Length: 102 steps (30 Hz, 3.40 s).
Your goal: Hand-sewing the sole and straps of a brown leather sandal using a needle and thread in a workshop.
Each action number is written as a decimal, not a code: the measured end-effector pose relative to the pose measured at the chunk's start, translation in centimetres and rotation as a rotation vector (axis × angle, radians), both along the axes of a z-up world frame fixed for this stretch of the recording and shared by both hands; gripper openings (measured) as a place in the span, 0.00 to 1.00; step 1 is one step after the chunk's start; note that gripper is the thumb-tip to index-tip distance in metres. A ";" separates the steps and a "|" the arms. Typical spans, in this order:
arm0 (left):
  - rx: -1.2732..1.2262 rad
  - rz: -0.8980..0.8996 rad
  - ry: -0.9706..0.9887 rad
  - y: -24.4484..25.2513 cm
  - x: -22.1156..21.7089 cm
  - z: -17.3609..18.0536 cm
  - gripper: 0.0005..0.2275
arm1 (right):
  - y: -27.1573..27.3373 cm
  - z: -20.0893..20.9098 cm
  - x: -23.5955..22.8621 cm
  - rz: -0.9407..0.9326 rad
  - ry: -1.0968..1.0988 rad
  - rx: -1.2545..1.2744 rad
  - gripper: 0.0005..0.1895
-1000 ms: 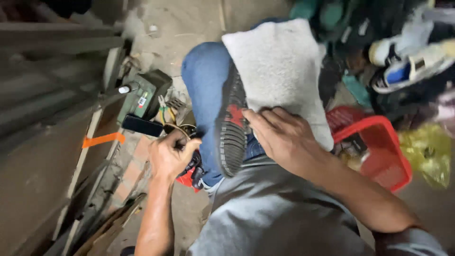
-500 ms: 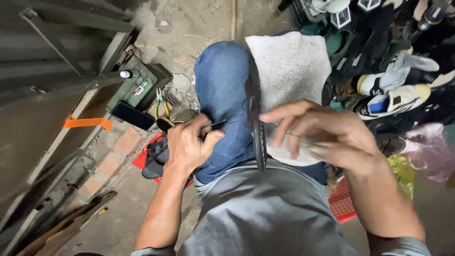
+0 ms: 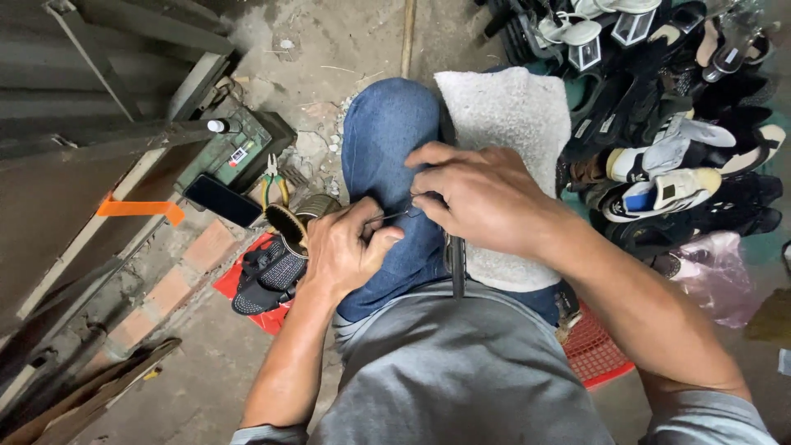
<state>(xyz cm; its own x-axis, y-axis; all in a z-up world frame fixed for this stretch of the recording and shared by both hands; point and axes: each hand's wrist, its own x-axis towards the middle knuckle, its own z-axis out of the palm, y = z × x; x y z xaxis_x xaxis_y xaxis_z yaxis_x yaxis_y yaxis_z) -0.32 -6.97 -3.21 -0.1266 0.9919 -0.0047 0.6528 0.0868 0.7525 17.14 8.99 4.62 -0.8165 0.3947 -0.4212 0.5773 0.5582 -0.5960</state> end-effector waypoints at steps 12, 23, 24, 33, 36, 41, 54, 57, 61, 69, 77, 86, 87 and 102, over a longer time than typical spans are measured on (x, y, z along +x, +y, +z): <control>0.103 0.085 -0.639 0.1 1.2 -2.3 0.19 | -0.6 0.6 0.5 -0.078 0.096 0.007 0.09; -0.104 0.102 -0.998 0.0 2.2 -0.4 0.06 | -5.1 2.0 2.9 -0.142 0.238 0.185 0.30; -0.144 0.070 -1.037 -0.4 2.2 -0.5 0.08 | -6.3 2.3 3.4 -0.137 0.203 0.197 0.44; 0.143 0.006 -0.420 0.1 8.9 3.6 0.08 | -9.6 -11.4 15.8 -0.441 0.358 0.483 0.25; 0.169 -0.019 -0.406 0.9 8.8 3.3 0.09 | -8.4 -10.2 15.5 -0.527 0.484 0.350 0.18; 0.157 -0.019 -0.451 3.6 7.7 3.2 0.10 | -8.0 -11.0 15.6 -0.640 0.567 0.235 0.16; 0.183 -0.140 0.058 4.7 6.6 3.0 0.08 | -8.1 -12.7 16.3 -0.686 0.709 0.075 0.15; 0.271 -0.135 0.167 4.7 7.1 2.7 0.09 | -8.2 -13.0 16.4 -0.680 0.706 0.060 0.15; 0.297 -0.123 0.131 4.9 8.3 1.8 0.08 | -8.5 -13.4 16.5 -0.713 0.716 0.044 0.15; 0.277 -0.073 0.107 4.8 9.2 0.7 0.04 | -8.4 -13.2 16.5 -0.729 0.729 0.019 0.15; 0.011 -0.196 -0.642 3.1 7.2 2.3 0.01 | -8.8 -13.1 16.9 -0.767 0.712 -0.050 0.14; -0.059 -0.202 -0.739 -0.5 3.6 3.7 0.05 | -8.5 -9.5 16.4 -0.610 0.551 -0.089 0.23; -0.055 -0.179 -0.723 -0.8 3.1 4.0 0.06 | -8.5 -9.0 16.2 -0.572 0.534 -0.113 0.27; -0.406 -0.080 -0.220 -3.2 -0.7 4.0 0.09 | -7.1 -12.6 23.0 -0.986 0.188 0.192 0.06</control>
<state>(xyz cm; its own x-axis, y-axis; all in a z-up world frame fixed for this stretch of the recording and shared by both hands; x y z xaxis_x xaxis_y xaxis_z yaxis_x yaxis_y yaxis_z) -1.04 -10.20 0.77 -0.0024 0.9109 -0.4127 0.4982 0.3589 0.7893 40.16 1.87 -7.95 -0.1380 0.9742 -0.1788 0.7375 -0.0194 -0.6750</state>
